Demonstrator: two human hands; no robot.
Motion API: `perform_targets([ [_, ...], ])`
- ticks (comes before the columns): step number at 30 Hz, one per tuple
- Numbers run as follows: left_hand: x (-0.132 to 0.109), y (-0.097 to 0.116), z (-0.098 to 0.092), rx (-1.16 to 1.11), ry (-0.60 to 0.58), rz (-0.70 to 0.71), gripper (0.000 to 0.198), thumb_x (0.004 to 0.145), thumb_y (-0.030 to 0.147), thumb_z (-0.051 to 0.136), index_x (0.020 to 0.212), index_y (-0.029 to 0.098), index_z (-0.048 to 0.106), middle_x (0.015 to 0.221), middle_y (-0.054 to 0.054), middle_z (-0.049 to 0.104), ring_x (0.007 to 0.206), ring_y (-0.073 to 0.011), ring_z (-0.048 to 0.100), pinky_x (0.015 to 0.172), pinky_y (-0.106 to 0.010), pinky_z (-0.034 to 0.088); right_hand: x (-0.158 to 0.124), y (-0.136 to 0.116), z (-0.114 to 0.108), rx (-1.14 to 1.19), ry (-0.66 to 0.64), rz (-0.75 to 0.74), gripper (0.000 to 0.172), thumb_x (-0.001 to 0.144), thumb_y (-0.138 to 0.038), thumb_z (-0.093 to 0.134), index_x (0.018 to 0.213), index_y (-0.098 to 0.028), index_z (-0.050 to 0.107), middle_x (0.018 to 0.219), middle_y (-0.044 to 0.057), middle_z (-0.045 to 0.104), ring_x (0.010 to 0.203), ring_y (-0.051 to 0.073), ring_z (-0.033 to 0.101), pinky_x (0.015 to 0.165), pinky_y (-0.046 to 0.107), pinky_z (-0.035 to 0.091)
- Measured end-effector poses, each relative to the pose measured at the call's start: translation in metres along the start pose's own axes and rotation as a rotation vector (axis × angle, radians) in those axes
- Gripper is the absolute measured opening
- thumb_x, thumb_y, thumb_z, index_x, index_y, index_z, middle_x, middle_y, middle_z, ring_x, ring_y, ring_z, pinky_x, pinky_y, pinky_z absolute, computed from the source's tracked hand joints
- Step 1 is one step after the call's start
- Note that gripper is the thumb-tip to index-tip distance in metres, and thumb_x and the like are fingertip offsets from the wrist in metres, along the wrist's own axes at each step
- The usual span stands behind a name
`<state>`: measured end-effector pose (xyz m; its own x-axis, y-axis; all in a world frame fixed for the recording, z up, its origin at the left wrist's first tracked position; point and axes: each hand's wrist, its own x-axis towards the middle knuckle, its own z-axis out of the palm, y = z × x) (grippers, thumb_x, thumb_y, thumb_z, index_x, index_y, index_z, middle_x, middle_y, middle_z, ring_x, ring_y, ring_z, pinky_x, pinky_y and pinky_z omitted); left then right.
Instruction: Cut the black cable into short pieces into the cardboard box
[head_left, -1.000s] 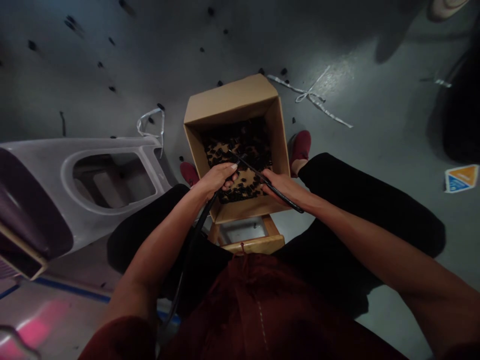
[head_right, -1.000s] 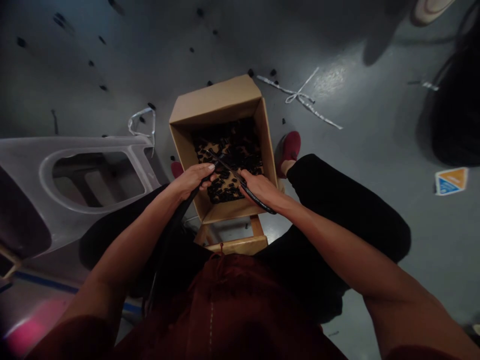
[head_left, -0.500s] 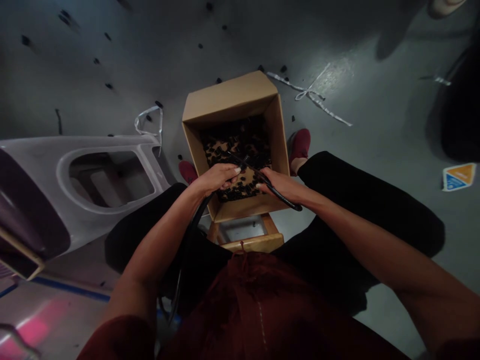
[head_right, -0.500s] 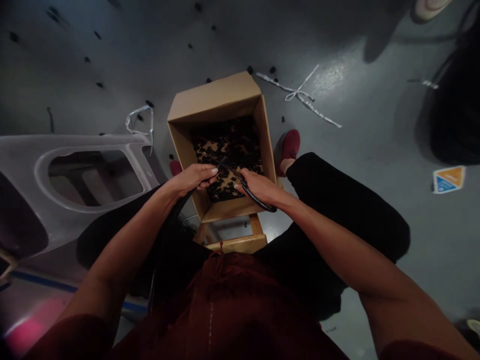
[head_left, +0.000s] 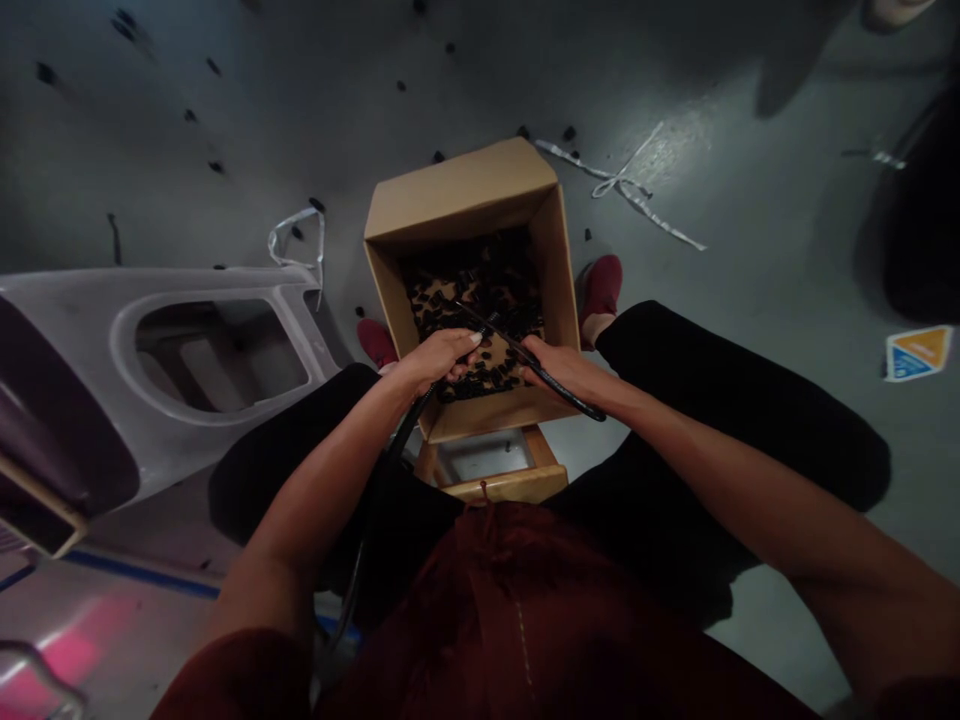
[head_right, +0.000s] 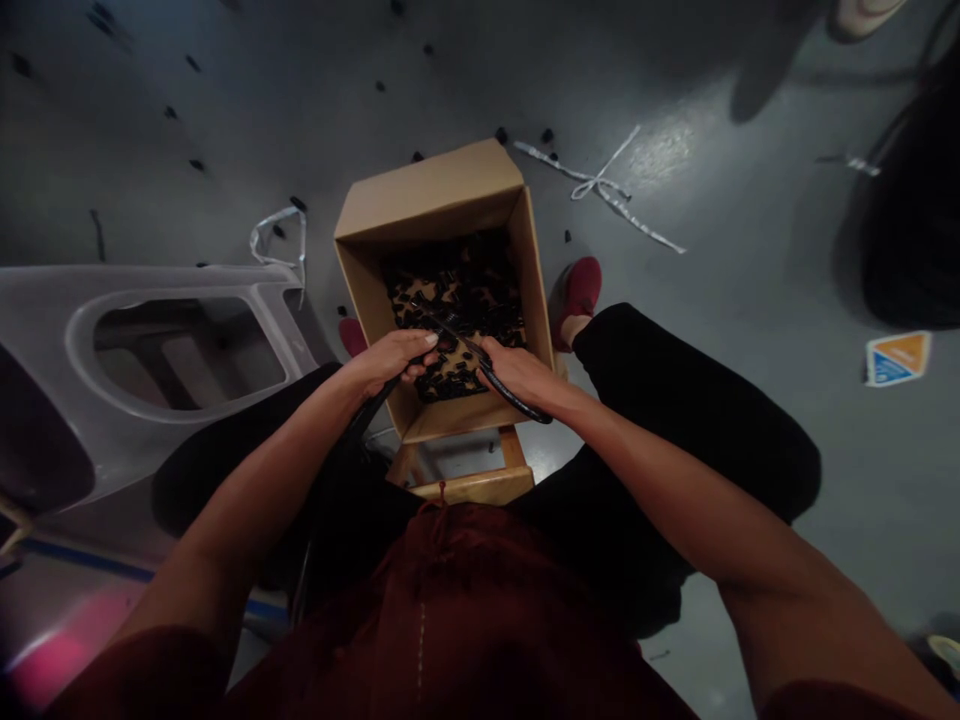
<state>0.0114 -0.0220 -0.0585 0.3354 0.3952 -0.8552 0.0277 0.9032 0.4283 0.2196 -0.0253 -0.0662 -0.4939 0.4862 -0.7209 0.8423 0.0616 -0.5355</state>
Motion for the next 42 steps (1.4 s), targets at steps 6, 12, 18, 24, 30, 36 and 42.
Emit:
perform_targets([
  [6, 0.008, -0.010, -0.004, -0.084, -0.047, -0.072, 0.019, 0.084, 0.029, 0.059, 0.083, 0.011, 0.055, 0.059, 0.004, 0.043, 0.037, -0.0008, 0.031, 0.032, -0.011, 0.019, -0.001, -0.001, 0.000, -0.017, -0.034, 0.047, 0.024, 0.083, -0.030, 0.042, 0.105, -0.021, 0.045, 0.085, 0.009, 0.065, 0.070, 0.022, 0.059, 0.058, 0.028, 0.034],
  [12, 0.013, -0.017, -0.007, -0.082, -0.049, -0.066, 0.019, 0.083, 0.029, 0.058, 0.085, 0.010, 0.057, 0.061, 0.003, 0.044, 0.038, -0.0015, 0.032, 0.031, -0.011, 0.020, 0.001, 0.004, 0.004, -0.029, -0.011, 0.042, 0.029, 0.083, -0.032, 0.045, 0.109, -0.022, 0.049, 0.085, 0.009, 0.066, 0.071, 0.024, 0.061, 0.058, 0.028, 0.034],
  [18, 0.015, -0.020, -0.007, -0.066, -0.025, -0.094, 0.021, 0.083, 0.031, 0.059, 0.084, 0.010, 0.057, 0.060, 0.003, 0.044, 0.037, -0.0012, 0.032, 0.031, -0.011, 0.021, 0.002, 0.005, 0.006, -0.053, -0.012, 0.061, 0.031, 0.084, -0.035, 0.046, 0.112, -0.023, 0.051, 0.084, 0.008, 0.067, 0.070, 0.024, 0.062, 0.058, 0.029, 0.036],
  [24, 0.018, -0.024, -0.007, -0.023, 0.022, -0.127, 0.019, 0.087, 0.027, 0.054, 0.086, 0.009, 0.058, 0.058, 0.004, 0.042, 0.035, -0.0011, 0.031, 0.030, -0.011, 0.020, 0.003, 0.000, 0.006, -0.136, -0.095, 0.134, 0.035, 0.086, -0.036, 0.041, 0.117, -0.021, 0.050, 0.094, 0.011, 0.067, 0.080, 0.026, 0.064, 0.063, 0.029, 0.039],
  [30, 0.017, -0.025, -0.001, -0.004, 0.040, -0.130, 0.018, 0.089, 0.024, 0.049, 0.087, 0.009, 0.058, 0.059, 0.003, 0.043, 0.036, -0.0011, 0.032, 0.031, -0.012, 0.020, 0.006, 0.005, 0.005, -0.133, -0.067, 0.144, 0.035, 0.085, -0.037, 0.044, 0.114, -0.020, 0.053, 0.091, 0.012, 0.068, 0.078, 0.025, 0.063, 0.063, 0.029, 0.039],
  [36, 0.005, -0.009, 0.014, -0.057, -0.037, -0.033, 0.016, 0.087, 0.024, 0.051, 0.090, 0.010, 0.058, 0.062, 0.002, 0.044, 0.039, -0.0016, 0.034, 0.033, -0.012, 0.020, 0.013, 0.009, -0.015, 0.317, 0.285, 0.113, 0.021, 0.078, -0.025, 0.050, 0.098, -0.020, 0.051, 0.073, 0.002, 0.061, 0.064, 0.018, 0.059, 0.060, 0.027, 0.042],
  [42, -0.010, 0.004, 0.025, -0.103, -0.091, 0.010, 0.016, 0.078, 0.014, 0.054, 0.094, 0.011, 0.056, 0.065, 0.002, 0.047, 0.042, -0.0025, 0.037, 0.036, -0.013, 0.024, 0.017, 0.003, -0.029, 0.973, 0.351, 0.029, 0.028, 0.069, -0.022, 0.060, 0.092, -0.021, 0.044, 0.069, -0.004, 0.054, 0.056, 0.012, 0.055, 0.054, 0.025, 0.047],
])
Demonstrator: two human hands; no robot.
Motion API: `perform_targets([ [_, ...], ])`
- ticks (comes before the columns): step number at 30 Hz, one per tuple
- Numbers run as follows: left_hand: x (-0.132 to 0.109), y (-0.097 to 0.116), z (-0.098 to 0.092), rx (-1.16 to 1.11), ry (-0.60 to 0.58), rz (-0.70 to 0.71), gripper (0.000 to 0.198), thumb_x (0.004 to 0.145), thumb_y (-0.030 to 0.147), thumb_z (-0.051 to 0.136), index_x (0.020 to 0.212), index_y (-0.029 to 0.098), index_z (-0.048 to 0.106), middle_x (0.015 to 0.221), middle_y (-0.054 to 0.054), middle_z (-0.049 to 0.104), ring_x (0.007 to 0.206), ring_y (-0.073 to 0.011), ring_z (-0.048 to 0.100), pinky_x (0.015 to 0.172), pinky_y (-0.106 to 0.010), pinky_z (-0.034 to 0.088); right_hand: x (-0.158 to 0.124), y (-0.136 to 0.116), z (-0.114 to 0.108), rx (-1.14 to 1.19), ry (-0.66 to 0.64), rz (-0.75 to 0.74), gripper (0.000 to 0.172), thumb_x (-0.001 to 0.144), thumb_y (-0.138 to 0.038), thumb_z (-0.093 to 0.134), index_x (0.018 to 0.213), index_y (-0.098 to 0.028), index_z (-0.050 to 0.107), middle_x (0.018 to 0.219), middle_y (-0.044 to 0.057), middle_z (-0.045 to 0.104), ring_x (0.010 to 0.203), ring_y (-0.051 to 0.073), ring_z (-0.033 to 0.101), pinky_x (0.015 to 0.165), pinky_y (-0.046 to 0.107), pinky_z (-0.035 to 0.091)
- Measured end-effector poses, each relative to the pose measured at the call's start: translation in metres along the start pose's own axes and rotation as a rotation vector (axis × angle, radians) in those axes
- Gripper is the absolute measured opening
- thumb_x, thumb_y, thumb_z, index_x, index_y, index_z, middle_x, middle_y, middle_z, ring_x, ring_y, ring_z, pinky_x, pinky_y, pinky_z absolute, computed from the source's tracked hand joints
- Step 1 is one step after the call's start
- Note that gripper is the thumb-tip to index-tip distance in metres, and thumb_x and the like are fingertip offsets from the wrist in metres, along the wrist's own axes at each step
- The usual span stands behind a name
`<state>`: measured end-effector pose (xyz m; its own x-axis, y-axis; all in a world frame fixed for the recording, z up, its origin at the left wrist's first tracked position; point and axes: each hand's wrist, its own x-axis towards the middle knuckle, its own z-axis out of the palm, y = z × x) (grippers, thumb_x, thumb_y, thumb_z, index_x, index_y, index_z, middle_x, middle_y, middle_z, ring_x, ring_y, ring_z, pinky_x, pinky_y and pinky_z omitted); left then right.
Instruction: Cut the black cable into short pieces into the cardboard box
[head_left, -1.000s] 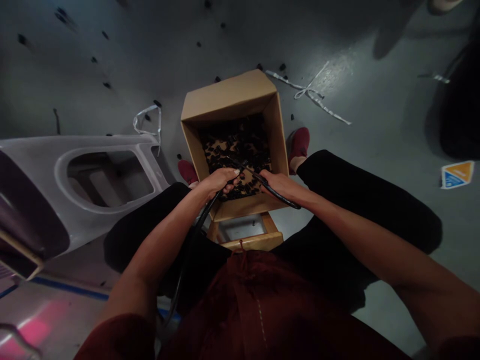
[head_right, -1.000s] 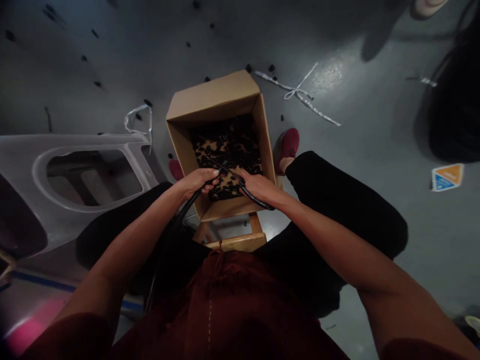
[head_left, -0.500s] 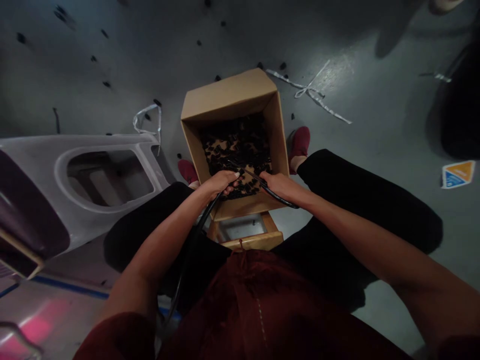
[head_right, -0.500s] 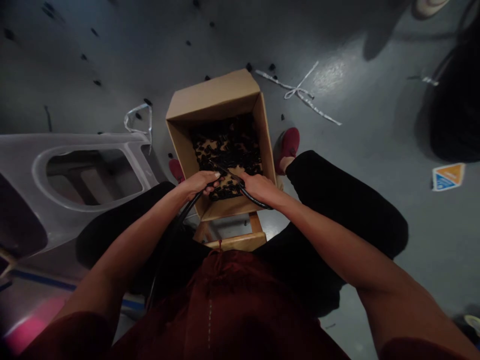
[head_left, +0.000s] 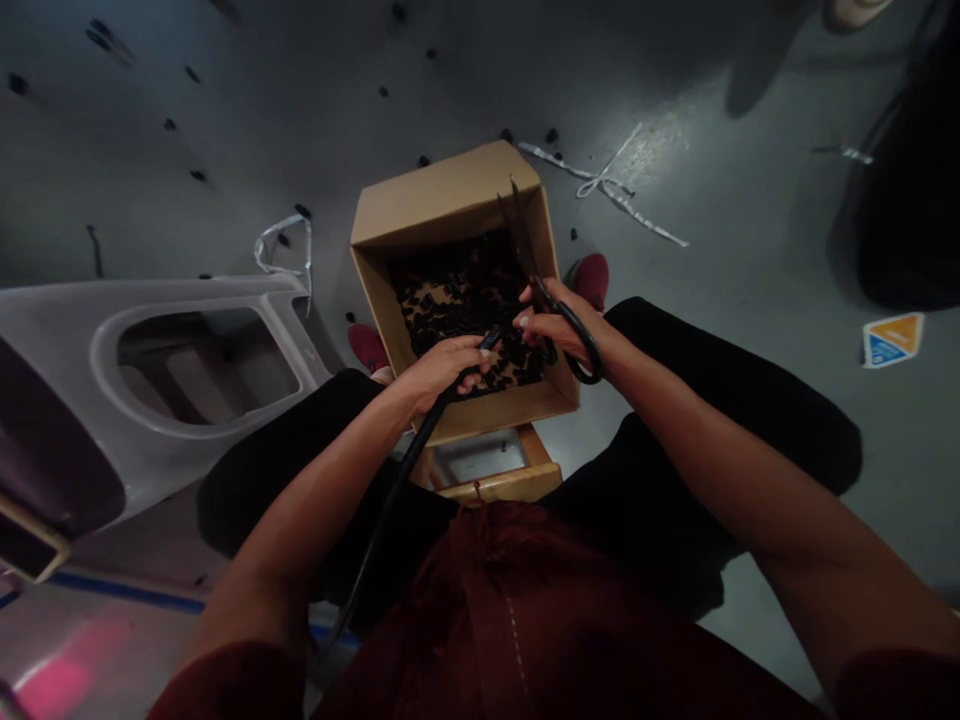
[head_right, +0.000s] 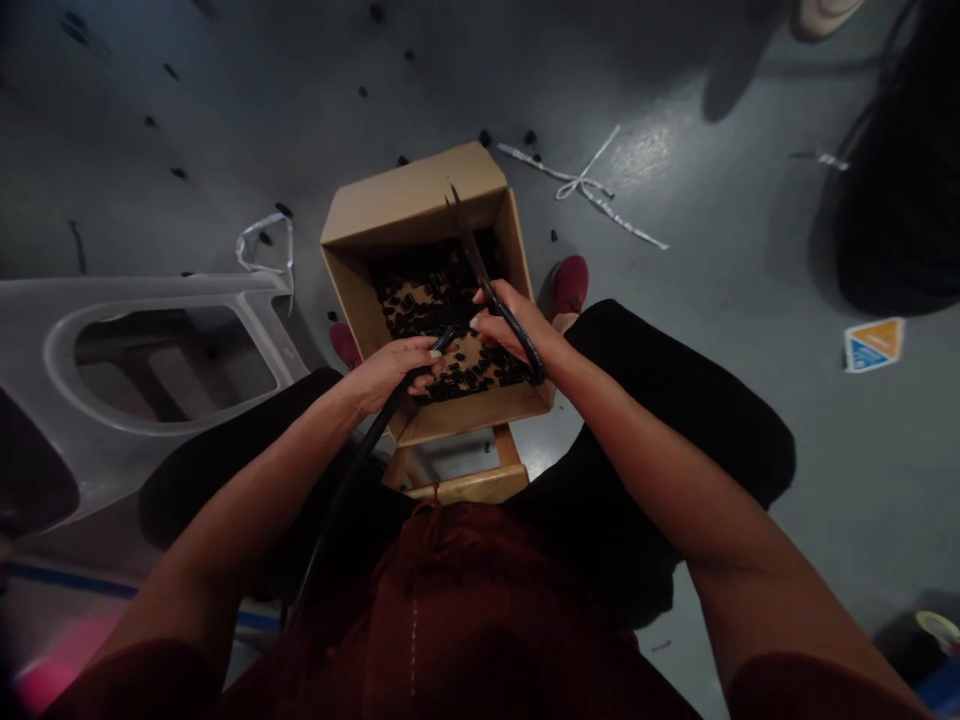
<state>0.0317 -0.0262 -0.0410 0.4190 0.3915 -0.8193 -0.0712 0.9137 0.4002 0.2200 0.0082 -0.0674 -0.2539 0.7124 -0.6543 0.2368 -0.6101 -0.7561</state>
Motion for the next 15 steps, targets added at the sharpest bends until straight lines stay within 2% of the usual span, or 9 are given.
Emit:
perform_targets([
  [8, -0.005, 0.000, 0.005, -0.040, -0.111, 0.014, 0.019, 0.077, 0.023, 0.061, 0.092, 0.012, 0.055, 0.069, 0.002, 0.049, 0.045, -0.0019, 0.038, 0.038, -0.013, 0.025, -0.005, -0.004, 0.004, 0.082, -0.140, -0.064, 0.037, 0.065, -0.026, 0.069, 0.094, -0.021, 0.046, 0.078, -0.002, 0.060, 0.059, 0.010, 0.055, 0.053, 0.024, 0.046],
  [15, -0.008, 0.001, 0.010, -0.056, -0.151, 0.019, 0.021, 0.076, 0.025, 0.065, 0.090, 0.012, 0.055, 0.069, 0.001, 0.051, 0.047, -0.0025, 0.043, 0.040, -0.014, 0.030, -0.007, -0.013, 0.002, 0.120, -0.138, -0.064, 0.038, 0.062, -0.022, 0.069, 0.092, -0.021, 0.046, 0.072, -0.005, 0.057, 0.052, 0.008, 0.050, 0.049, 0.023, 0.042],
])
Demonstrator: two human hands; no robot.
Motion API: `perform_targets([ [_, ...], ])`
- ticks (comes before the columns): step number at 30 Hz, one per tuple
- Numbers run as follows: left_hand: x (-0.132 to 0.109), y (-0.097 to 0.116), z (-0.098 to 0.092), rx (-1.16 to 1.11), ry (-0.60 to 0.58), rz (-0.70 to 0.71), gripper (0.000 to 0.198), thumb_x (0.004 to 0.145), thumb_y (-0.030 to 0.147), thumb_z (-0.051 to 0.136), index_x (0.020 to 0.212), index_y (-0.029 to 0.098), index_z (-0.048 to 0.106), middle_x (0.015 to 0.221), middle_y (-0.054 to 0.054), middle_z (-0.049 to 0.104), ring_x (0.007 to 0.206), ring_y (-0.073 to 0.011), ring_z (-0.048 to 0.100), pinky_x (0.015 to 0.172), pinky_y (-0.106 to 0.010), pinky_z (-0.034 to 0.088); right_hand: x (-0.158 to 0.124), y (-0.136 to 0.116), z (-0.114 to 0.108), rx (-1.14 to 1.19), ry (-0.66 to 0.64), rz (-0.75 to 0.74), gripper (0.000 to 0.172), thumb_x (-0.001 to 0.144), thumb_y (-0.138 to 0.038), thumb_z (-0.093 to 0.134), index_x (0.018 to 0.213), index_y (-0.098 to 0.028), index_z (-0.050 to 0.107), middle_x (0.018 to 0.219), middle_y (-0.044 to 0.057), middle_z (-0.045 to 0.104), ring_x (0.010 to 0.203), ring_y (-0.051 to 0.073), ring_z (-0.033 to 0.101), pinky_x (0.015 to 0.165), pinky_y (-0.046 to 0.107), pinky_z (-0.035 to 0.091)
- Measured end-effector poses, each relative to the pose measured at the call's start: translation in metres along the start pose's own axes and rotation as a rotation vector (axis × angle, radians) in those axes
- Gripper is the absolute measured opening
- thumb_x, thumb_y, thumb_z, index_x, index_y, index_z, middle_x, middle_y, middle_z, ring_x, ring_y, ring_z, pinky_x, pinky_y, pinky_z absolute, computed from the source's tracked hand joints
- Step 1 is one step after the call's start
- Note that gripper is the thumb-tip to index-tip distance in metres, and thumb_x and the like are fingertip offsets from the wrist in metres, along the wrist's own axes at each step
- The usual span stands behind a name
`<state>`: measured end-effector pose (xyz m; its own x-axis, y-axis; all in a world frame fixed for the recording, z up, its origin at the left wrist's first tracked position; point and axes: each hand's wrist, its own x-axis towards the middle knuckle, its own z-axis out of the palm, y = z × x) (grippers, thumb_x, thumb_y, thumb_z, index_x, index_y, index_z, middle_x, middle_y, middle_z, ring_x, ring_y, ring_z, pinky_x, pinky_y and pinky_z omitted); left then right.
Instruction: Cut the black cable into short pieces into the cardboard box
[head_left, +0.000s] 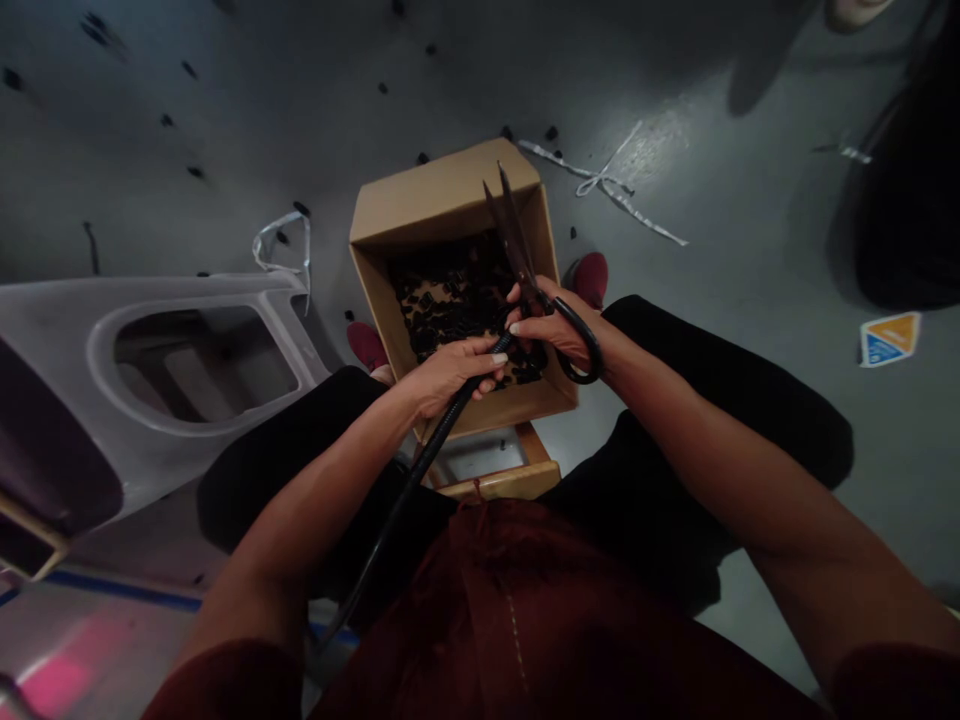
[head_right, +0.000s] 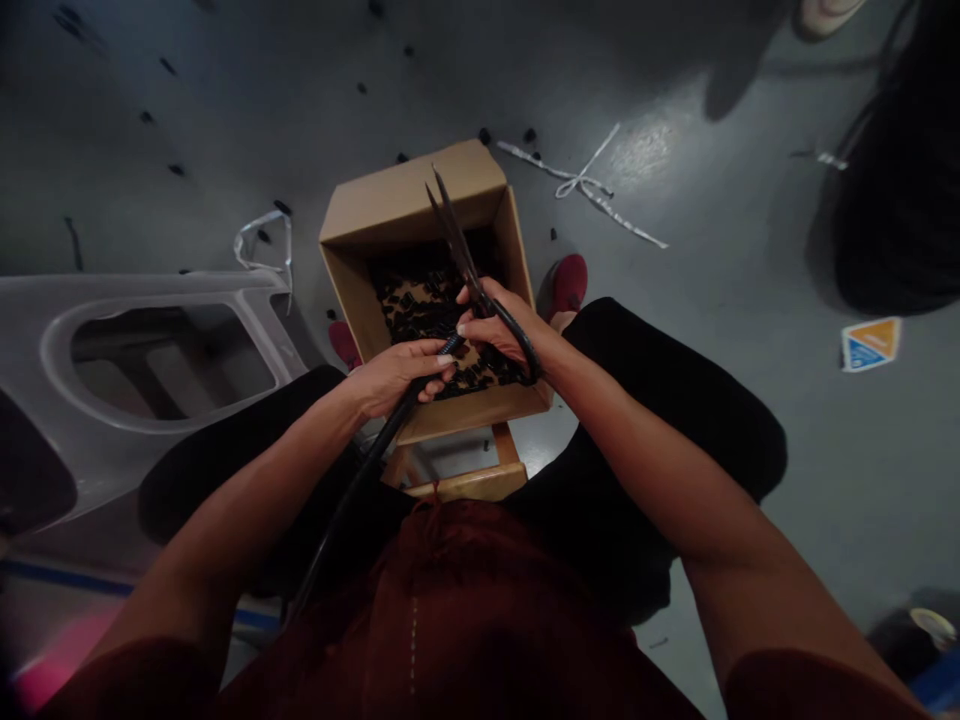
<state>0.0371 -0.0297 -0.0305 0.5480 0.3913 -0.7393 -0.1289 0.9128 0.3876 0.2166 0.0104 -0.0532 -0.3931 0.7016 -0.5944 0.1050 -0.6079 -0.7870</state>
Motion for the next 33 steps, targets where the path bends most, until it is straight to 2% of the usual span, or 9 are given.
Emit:
perform_targets([
  [4, -0.004, 0.002, 0.000, -0.032, -0.003, -0.003, 0.023, 0.080, 0.024, 0.062, 0.099, 0.013, 0.055, 0.071, 0.001, 0.054, 0.047, -0.0036, 0.045, 0.040, -0.015, 0.033, 0.003, -0.001, -0.006, 0.022, 0.119, 0.007, 0.036, 0.062, -0.019, 0.066, 0.091, -0.022, 0.046, 0.075, -0.004, 0.057, 0.053, 0.009, 0.050, 0.050, 0.025, 0.043],
  [8, -0.003, 0.003, -0.004, -0.012, 0.069, 0.006, 0.026, 0.084, 0.019, 0.056, 0.110, 0.014, 0.054, 0.073, 0.000, 0.055, 0.047, -0.0035, 0.045, 0.040, -0.015, 0.033, 0.004, -0.001, -0.008, -0.009, 0.207, 0.006, 0.036, 0.062, -0.019, 0.064, 0.093, -0.022, 0.045, 0.076, -0.002, 0.056, 0.053, 0.011, 0.050, 0.049, 0.027, 0.043],
  [14, 0.000, 0.001, -0.004, 0.102, 0.210, 0.021, 0.033, 0.085, 0.024, 0.057, 0.117, 0.016, 0.057, 0.061, 0.004, 0.045, 0.040, -0.0015, 0.034, 0.036, -0.013, 0.020, 0.003, -0.003, -0.004, -0.130, 0.207, -0.043, 0.037, 0.066, -0.024, 0.062, 0.099, -0.023, 0.045, 0.079, -0.002, 0.055, 0.061, 0.012, 0.053, 0.056, 0.028, 0.046],
  [21, -0.005, 0.014, -0.015, 0.182, 0.342, 0.138, 0.041, 0.084, 0.029, 0.061, 0.123, 0.018, 0.056, 0.061, 0.004, 0.045, 0.042, -0.0012, 0.034, 0.038, -0.014, 0.021, 0.000, 0.007, -0.005, -0.274, 0.267, -0.062, 0.036, 0.076, -0.043, 0.059, 0.103, -0.023, 0.044, 0.080, 0.001, 0.056, 0.071, 0.016, 0.059, 0.066, 0.031, 0.050],
  [23, -0.008, 0.022, -0.021, 0.203, 0.383, 0.185, 0.043, 0.084, 0.031, 0.061, 0.124, 0.018, 0.055, 0.062, 0.004, 0.045, 0.043, -0.0014, 0.034, 0.039, -0.014, 0.022, -0.002, 0.018, -0.002, -0.292, 0.247, -0.049, 0.038, 0.078, -0.047, 0.057, 0.104, -0.023, 0.044, 0.082, 0.001, 0.058, 0.072, 0.016, 0.059, 0.066, 0.031, 0.050],
  [28, -0.016, 0.035, -0.030, 0.244, 0.456, 0.265, 0.042, 0.084, 0.033, 0.061, 0.122, 0.018, 0.056, 0.062, 0.004, 0.045, 0.044, -0.0018, 0.034, 0.040, -0.014, 0.023, -0.008, 0.041, 0.008, -0.391, 0.091, 0.020, 0.043, 0.078, -0.053, 0.055, 0.107, -0.022, 0.044, 0.087, 0.002, 0.059, 0.071, 0.015, 0.060, 0.064, 0.030, 0.050],
  [33, -0.016, 0.036, -0.032, 0.273, 0.462, 0.278, 0.037, 0.085, 0.032, 0.059, 0.119, 0.018, 0.058, 0.062, 0.003, 0.045, 0.045, -0.0023, 0.035, 0.041, -0.014, 0.022, -0.017, 0.033, 0.015, -0.485, -0.020, 0.023, 0.041, 0.082, -0.049, 0.053, 0.110, -0.021, 0.044, 0.086, 0.003, 0.060, 0.072, 0.017, 0.060, 0.068, 0.031, 0.049],
])
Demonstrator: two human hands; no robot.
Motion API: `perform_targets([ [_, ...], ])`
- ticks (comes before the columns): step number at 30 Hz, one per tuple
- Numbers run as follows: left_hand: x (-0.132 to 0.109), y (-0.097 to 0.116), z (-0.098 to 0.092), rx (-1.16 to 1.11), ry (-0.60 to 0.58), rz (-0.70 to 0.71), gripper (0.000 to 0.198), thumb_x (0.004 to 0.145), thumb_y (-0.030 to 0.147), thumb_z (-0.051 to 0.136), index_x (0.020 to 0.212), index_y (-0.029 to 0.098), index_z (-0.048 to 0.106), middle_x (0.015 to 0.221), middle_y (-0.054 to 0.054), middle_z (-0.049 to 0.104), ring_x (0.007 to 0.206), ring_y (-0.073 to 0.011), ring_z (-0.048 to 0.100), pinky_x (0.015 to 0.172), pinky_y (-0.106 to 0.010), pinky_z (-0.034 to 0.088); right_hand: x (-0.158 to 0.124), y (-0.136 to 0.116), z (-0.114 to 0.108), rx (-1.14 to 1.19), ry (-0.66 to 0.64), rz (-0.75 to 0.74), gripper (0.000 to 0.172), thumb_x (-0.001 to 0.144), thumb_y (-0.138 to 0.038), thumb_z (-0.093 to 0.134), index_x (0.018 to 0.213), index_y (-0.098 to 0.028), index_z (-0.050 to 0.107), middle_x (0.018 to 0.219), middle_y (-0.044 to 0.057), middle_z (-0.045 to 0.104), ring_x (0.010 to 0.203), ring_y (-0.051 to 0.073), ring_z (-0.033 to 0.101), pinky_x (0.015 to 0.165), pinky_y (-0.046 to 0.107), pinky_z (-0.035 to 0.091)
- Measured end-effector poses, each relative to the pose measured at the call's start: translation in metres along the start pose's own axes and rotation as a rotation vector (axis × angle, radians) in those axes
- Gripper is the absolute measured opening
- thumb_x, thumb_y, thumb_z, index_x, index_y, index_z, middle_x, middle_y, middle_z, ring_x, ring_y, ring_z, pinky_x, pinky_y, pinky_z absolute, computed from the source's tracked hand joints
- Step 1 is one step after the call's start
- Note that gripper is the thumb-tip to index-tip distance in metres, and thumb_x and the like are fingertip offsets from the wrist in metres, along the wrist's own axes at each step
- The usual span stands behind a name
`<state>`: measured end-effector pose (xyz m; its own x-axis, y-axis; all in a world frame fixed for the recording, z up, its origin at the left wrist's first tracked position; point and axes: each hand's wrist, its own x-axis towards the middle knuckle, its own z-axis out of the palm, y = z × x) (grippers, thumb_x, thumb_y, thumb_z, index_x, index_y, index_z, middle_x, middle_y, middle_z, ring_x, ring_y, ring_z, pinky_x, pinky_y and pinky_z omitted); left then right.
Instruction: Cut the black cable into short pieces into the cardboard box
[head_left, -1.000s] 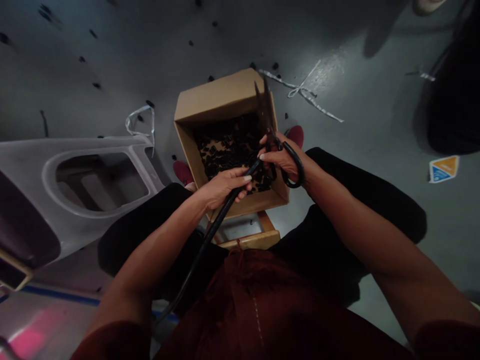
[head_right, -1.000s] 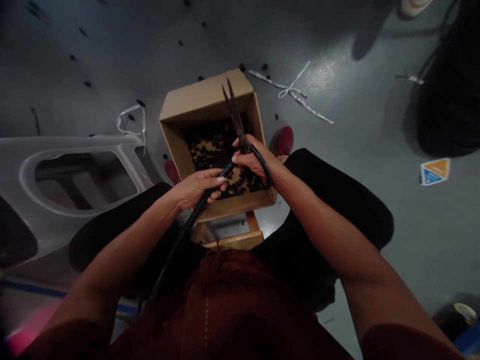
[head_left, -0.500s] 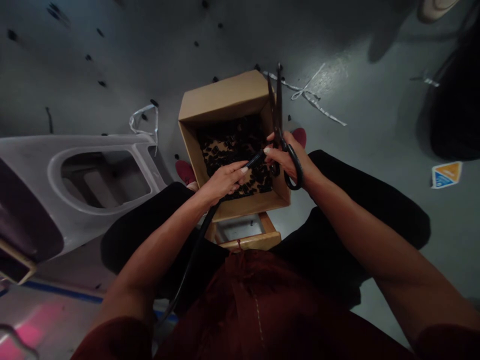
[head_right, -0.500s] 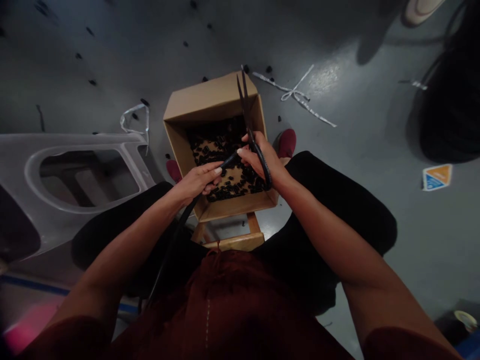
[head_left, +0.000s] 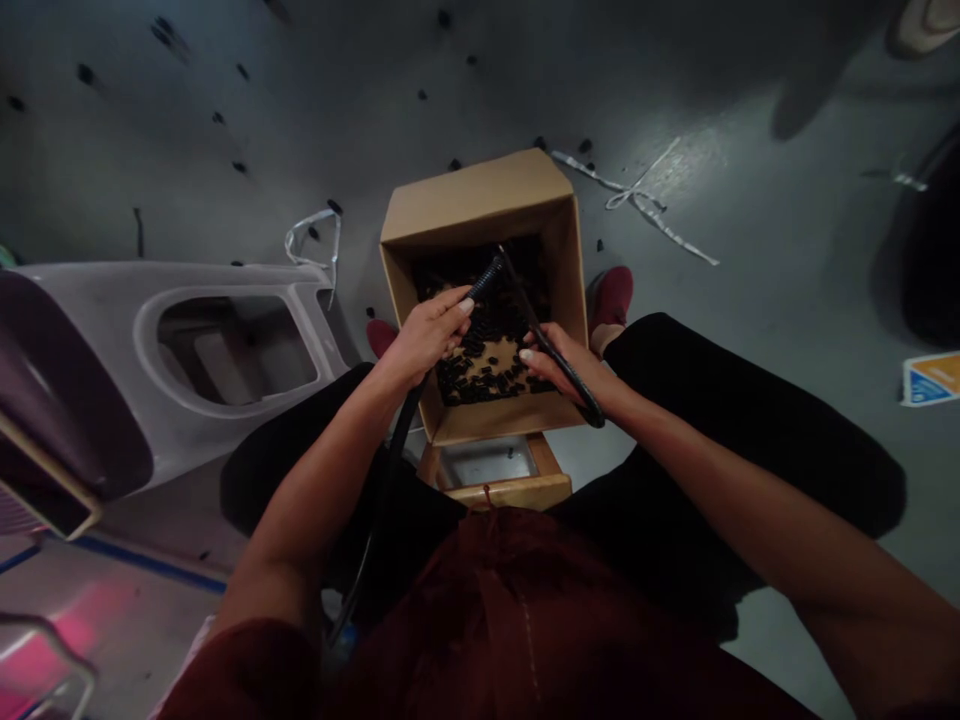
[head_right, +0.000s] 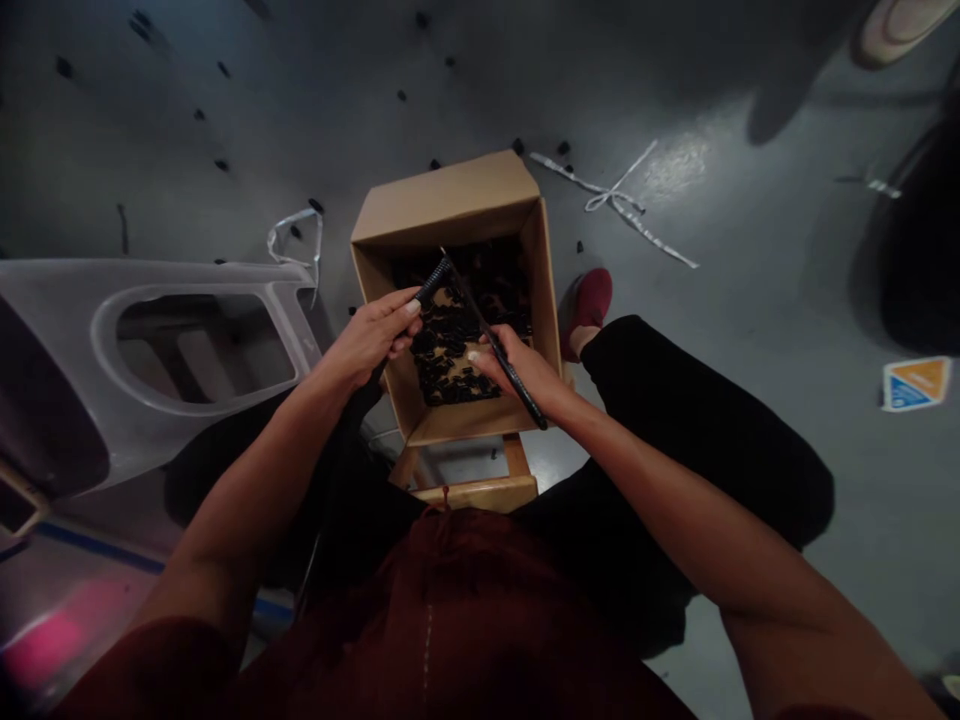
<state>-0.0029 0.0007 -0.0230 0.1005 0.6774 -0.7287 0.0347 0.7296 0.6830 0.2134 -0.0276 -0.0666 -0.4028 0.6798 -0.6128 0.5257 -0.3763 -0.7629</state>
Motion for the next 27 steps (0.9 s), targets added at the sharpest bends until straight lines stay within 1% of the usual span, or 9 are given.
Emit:
perform_targets([
  [5, 0.003, -0.002, 0.000, -0.015, -0.027, -0.024, 0.034, 0.085, 0.032, 0.059, 0.115, 0.018, 0.060, 0.061, 0.004, 0.045, 0.043, -0.0020, 0.033, 0.040, -0.015, 0.022, -0.006, -0.013, -0.004, -0.093, -0.038, 0.015, 0.041, 0.083, -0.048, 0.051, 0.112, -0.020, 0.046, 0.085, 0.004, 0.063, 0.076, 0.019, 0.060, 0.070, 0.033, 0.047],
  [8, 0.004, -0.003, -0.001, -0.045, -0.035, -0.038, 0.034, 0.084, 0.032, 0.060, 0.115, 0.019, 0.060, 0.061, 0.004, 0.044, 0.043, -0.0018, 0.033, 0.039, -0.014, 0.022, -0.007, -0.014, -0.004, -0.115, -0.052, 0.026, 0.041, 0.083, -0.048, 0.051, 0.113, -0.020, 0.047, 0.089, 0.005, 0.063, 0.076, 0.019, 0.060, 0.070, 0.033, 0.047],
  [11, 0.005, -0.003, -0.001, -0.060, -0.044, -0.061, 0.034, 0.084, 0.031, 0.060, 0.115, 0.019, 0.060, 0.061, 0.004, 0.044, 0.042, -0.0016, 0.033, 0.039, -0.014, 0.021, -0.008, -0.014, -0.004, -0.120, -0.055, 0.000, 0.041, 0.083, -0.047, 0.051, 0.113, -0.020, 0.047, 0.093, 0.006, 0.063, 0.078, 0.020, 0.061, 0.071, 0.033, 0.047],
  [15, 0.004, -0.001, 0.001, -0.055, -0.065, -0.082, 0.033, 0.083, 0.031, 0.061, 0.113, 0.017, 0.060, 0.061, 0.004, 0.045, 0.042, -0.0015, 0.033, 0.038, -0.014, 0.021, -0.008, -0.014, -0.004, -0.107, -0.059, 0.002, 0.040, 0.082, -0.046, 0.052, 0.111, -0.019, 0.047, 0.094, 0.007, 0.063, 0.079, 0.020, 0.060, 0.072, 0.033, 0.048],
  [19, 0.002, 0.002, 0.001, -0.062, -0.121, -0.104, 0.033, 0.081, 0.031, 0.064, 0.109, 0.015, 0.061, 0.062, 0.003, 0.046, 0.043, -0.0012, 0.033, 0.037, -0.013, 0.022, -0.006, -0.012, -0.004, -0.032, -0.102, -0.017, 0.041, 0.082, -0.049, 0.052, 0.109, -0.019, 0.046, 0.091, 0.006, 0.062, 0.078, 0.018, 0.060, 0.069, 0.032, 0.050],
  [22, 0.000, 0.004, 0.000, -0.084, -0.155, -0.122, 0.031, 0.080, 0.031, 0.065, 0.106, 0.014, 0.062, 0.063, 0.003, 0.046, 0.043, -0.0009, 0.033, 0.036, -0.012, 0.021, -0.006, -0.012, -0.004, 0.069, -0.147, -0.022, 0.042, 0.082, -0.052, 0.052, 0.107, -0.019, 0.046, 0.088, 0.005, 0.061, 0.074, 0.017, 0.060, 0.066, 0.030, 0.050],
  [27, 0.001, 0.005, -0.002, -0.121, -0.182, -0.137, 0.039, 0.078, 0.032, 0.067, 0.112, 0.014, 0.060, 0.062, 0.004, 0.046, 0.042, -0.0008, 0.034, 0.035, -0.012, 0.020, -0.007, -0.013, -0.007, 0.200, -0.203, -0.015, 0.042, 0.083, -0.057, 0.048, 0.104, -0.021, 0.048, 0.088, 0.004, 0.061, 0.069, 0.014, 0.060, 0.059, 0.025, 0.050],
])
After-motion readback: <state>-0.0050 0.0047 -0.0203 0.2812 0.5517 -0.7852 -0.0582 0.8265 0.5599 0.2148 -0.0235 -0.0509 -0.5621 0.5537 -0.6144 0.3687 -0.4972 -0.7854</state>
